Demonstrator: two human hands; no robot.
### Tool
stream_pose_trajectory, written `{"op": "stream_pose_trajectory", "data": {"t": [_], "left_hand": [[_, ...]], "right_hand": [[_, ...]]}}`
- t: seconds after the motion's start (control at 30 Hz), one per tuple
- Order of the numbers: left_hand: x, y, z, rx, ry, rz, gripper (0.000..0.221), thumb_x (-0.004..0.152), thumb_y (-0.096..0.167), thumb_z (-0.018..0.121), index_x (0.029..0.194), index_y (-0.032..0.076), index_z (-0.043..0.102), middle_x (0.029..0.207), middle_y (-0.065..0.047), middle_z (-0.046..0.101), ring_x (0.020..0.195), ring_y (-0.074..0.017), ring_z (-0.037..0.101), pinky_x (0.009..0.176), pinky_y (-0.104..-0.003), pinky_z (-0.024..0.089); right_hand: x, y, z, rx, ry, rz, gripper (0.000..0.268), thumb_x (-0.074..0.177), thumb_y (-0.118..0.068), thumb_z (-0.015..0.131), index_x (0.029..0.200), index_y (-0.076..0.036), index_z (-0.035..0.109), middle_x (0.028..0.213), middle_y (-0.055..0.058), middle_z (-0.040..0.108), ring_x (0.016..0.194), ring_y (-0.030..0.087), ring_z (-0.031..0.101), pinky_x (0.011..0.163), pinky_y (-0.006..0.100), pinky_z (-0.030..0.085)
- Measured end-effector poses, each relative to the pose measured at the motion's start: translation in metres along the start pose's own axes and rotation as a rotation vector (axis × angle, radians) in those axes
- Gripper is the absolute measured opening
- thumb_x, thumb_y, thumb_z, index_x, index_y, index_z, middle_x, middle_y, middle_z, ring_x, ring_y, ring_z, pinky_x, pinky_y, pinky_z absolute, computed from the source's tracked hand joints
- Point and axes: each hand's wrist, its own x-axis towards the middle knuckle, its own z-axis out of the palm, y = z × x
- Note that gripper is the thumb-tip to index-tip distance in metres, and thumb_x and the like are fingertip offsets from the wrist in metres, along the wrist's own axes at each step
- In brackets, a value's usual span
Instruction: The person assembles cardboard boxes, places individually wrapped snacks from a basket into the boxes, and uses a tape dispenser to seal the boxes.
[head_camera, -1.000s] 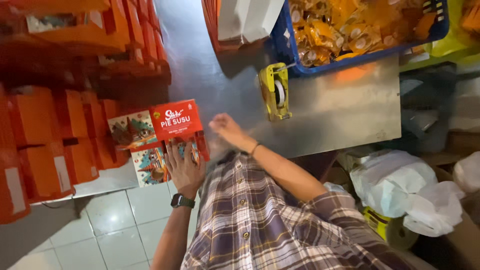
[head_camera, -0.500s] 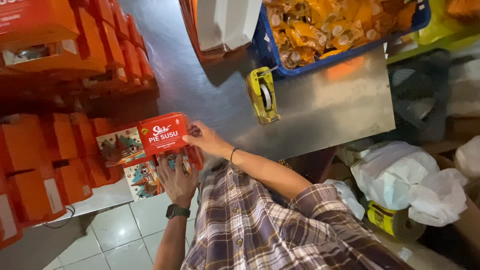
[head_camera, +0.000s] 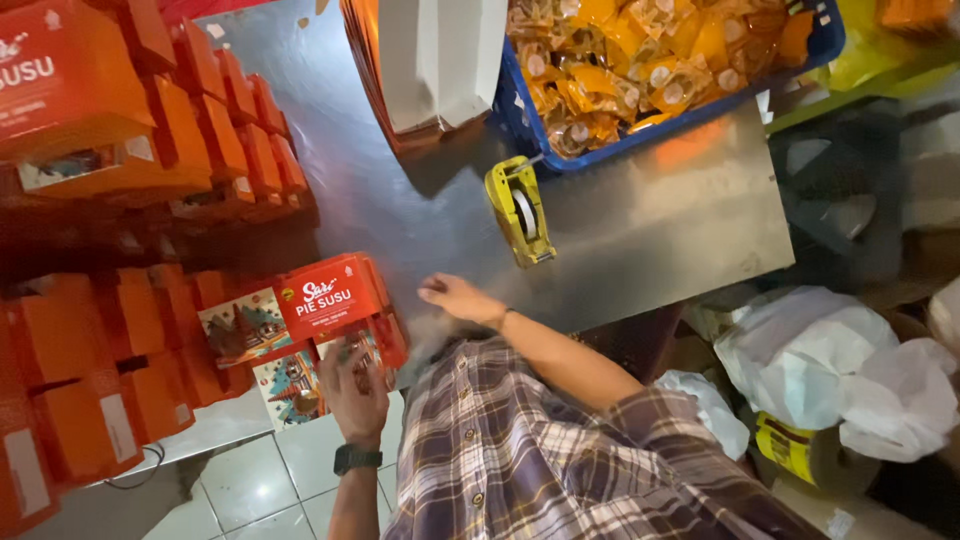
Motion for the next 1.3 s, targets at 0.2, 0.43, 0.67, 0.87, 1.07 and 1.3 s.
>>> {"op": "stream_pose_trajectory", "data": {"t": [0.2,0.43,0.67,0.87,1.07,1.3], "left_hand": [[-0.004,0.022,0.004,-0.377,-0.289,0.105,0.029,0.091,-0.006,0.054,0.107,0.011,0.071,0.109,-0.008,0.076,0.104,-0.0282,0.073,0.088,-0.042,0.059],[0.029,0.060,0.066,-0.370,-0.830,-0.207,0.036,0.099,0.027,0.055,0.130,0.012,0.066,0.131,-0.009,0.070,0.121,-0.0260,0.066,0.106,-0.040,0.047],[0.029,0.059,0.114,-0.018,-1.476,-0.306,0.062,0.105,0.048,0.038,0.160,0.024,0.023,0.145,-0.024,0.049,0.127,-0.0386,0.054,0.104,-0.054,0.048],[0.019,0.043,0.120,-0.053,-1.358,-0.198,0.065,0.101,0.055,0.041,0.155,0.019,0.037,0.159,-0.019,0.037,0.145,-0.0426,0.039,0.116,-0.050,0.036],[0.006,0.031,0.119,-0.217,-1.331,-0.317,0.069,0.100,0.058,0.041,0.155,0.017,0.039,0.167,-0.011,0.029,0.154,-0.0322,0.028,0.123,-0.046,0.026],[0.002,0.026,0.121,-0.262,-1.175,-0.088,0.054,0.103,0.050,0.040,0.150,0.026,0.046,0.142,-0.015,0.049,0.130,-0.0423,0.046,0.103,-0.053,0.043]], "right_hand": [[-0.027,0.069,-0.058,0.071,0.085,0.208,0.039,0.101,-0.039,0.054,0.081,-0.010,0.072,0.077,0.002,0.070,0.076,0.012,0.063,0.071,0.030,0.044],[-0.055,0.139,-0.069,0.503,0.328,0.369,0.021,0.102,-0.022,0.060,0.100,-0.005,0.072,0.083,0.008,0.072,0.064,0.013,0.059,0.053,0.023,0.041],[-0.060,0.142,-0.088,0.569,0.657,0.467,0.018,0.095,-0.008,0.057,0.085,0.001,0.069,0.071,0.015,0.070,0.059,0.021,0.064,0.054,0.032,0.047],[-0.048,0.107,-0.156,0.827,1.183,0.141,0.029,0.091,-0.016,0.055,0.064,-0.008,0.050,0.054,0.004,0.043,0.048,0.016,0.040,0.049,0.037,0.032],[-0.022,0.051,-0.204,0.891,1.095,-0.077,0.031,0.105,-0.025,0.057,0.081,-0.007,0.062,0.064,0.006,0.059,0.058,0.017,0.057,0.058,0.034,0.049],[0.007,0.006,-0.227,1.064,0.991,-0.152,0.027,0.104,-0.023,0.059,0.091,-0.001,0.068,0.069,0.012,0.066,0.059,0.022,0.061,0.060,0.037,0.055]]}}
